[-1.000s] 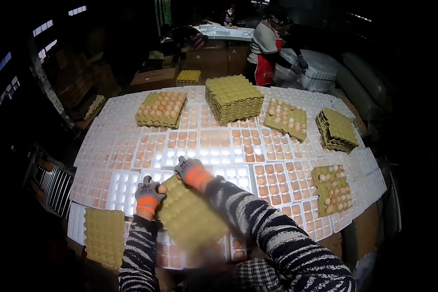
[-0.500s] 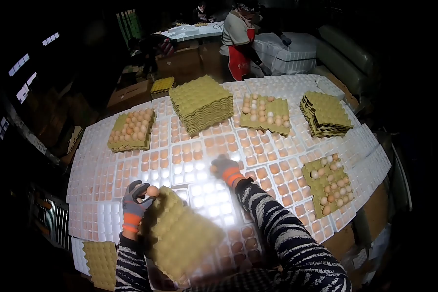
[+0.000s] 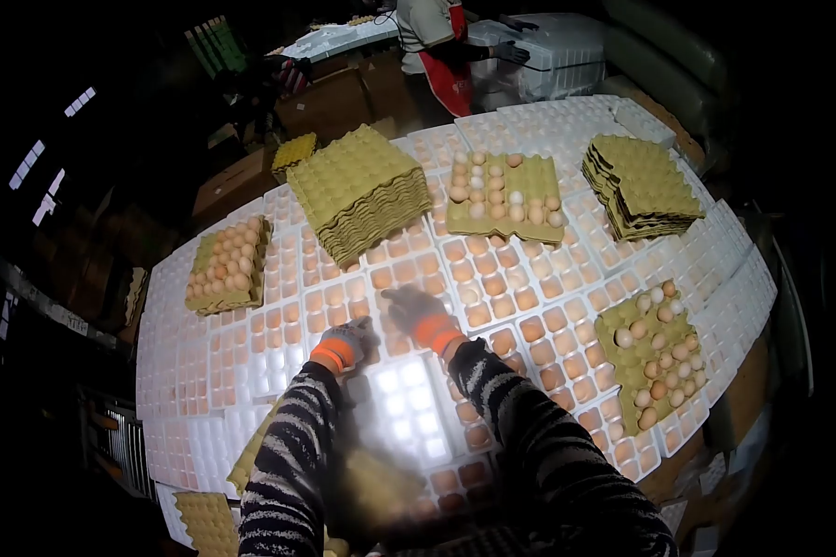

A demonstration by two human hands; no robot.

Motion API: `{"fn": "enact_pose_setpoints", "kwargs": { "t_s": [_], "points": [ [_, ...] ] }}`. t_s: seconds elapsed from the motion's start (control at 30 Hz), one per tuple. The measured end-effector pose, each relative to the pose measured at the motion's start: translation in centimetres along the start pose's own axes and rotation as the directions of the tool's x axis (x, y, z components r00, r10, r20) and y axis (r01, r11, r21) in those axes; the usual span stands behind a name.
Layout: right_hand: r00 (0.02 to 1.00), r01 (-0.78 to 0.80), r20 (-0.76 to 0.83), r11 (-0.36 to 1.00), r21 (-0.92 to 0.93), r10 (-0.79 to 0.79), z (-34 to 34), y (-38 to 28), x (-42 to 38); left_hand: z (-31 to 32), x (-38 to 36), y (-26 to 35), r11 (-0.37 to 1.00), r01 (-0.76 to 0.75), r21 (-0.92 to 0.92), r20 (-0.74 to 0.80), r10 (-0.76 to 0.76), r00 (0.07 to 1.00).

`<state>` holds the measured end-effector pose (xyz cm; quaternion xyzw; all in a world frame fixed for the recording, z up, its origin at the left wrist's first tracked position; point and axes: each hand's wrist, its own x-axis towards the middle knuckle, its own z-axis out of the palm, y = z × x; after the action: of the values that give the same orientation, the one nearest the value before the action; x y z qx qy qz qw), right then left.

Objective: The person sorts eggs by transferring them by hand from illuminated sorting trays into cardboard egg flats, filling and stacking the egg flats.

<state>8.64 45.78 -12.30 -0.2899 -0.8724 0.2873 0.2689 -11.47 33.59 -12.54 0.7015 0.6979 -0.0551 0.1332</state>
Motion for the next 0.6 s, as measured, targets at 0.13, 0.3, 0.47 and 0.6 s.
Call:
{"fn": "enact_pose_setpoints", "kwargs": {
  "t_s": [0.13,0.3,0.47,0.6],
  "points": [
    [0.977,0.159,-0.104,0.965,-0.207,-0.184,1.2,5.8,0.6,-3.3,-0.4,1.4,0.933,0.219,-0.285,-0.293,-0.302,0.907],
    [0.959,0.267,0.018,0.885,-0.382,-0.281,-1.1,6.1,-2.4,2.7,-1.2,-0.6,0.931,0.281,-0.232,-0.232,-0.333,0.914],
    [0.979,0.076,-0.19,0.997,-0.018,-0.078,-1.4,2.5,-7.0,2.3,-0.8,-7.4,0.87,-0.091,-0.485,-0.354,-0.1,0.93],
    [0.988,0.154,-0.034,0.953,0.26,-0.15,-2.9,-5.7,-14.8,-7.4,-8.3,-0.1,0.672,-0.141,-0.727,-0.313,-0.142,0.939]
  ]
}}
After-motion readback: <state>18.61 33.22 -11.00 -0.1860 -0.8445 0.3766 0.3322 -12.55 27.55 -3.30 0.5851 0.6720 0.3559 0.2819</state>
